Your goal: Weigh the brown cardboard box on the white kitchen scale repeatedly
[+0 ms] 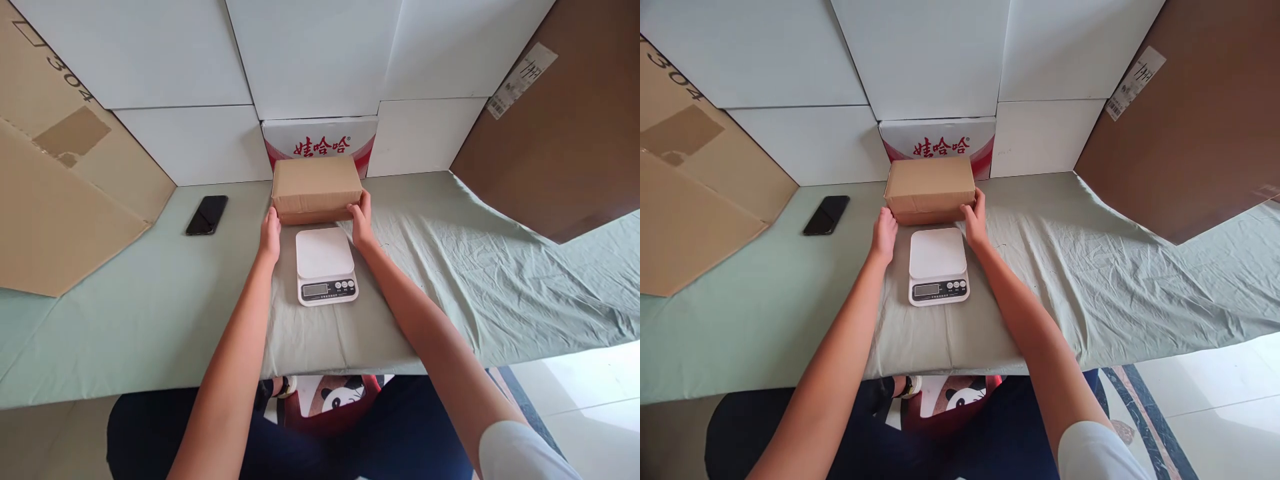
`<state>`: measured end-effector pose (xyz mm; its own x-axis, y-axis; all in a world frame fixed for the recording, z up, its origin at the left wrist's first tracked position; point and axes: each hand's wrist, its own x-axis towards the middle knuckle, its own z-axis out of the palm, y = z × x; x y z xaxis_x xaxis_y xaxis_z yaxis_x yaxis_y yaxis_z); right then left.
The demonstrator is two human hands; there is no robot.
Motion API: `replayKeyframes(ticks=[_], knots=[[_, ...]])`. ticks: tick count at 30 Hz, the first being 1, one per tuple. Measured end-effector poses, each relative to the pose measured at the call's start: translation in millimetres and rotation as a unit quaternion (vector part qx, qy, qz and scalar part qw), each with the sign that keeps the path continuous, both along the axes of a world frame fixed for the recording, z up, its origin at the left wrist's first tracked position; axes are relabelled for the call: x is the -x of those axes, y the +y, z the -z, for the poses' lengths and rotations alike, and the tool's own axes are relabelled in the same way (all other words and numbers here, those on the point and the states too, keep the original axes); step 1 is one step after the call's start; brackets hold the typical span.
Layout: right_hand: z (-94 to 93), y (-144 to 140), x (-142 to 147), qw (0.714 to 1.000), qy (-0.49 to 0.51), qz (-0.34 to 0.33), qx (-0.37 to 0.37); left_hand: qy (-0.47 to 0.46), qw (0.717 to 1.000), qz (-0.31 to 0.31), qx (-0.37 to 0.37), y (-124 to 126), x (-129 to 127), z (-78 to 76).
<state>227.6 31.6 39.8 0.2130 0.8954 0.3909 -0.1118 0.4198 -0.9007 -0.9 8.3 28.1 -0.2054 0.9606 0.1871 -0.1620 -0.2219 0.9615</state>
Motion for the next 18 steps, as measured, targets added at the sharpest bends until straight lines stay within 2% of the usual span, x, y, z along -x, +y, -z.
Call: replayKeyframes(ticks=[2,5,18], knots=[[8.3,5.6,-1.4,1.000,-0.004,-0.003,0.017,-0.011,1.000,0.008,0.018,3.7,-0.8,12.1],[13.0,7.3,-3.7,0.999,-0.013,-0.004,0.030,-0.017,0.999,0.017,0.021,5.0,0.6,19.8],[16.8,9.4,-4.7,0.999,0.000,-0.016,0.040,-0.001,1.000,0.025,0.016,5.0,1.4,16.1]])
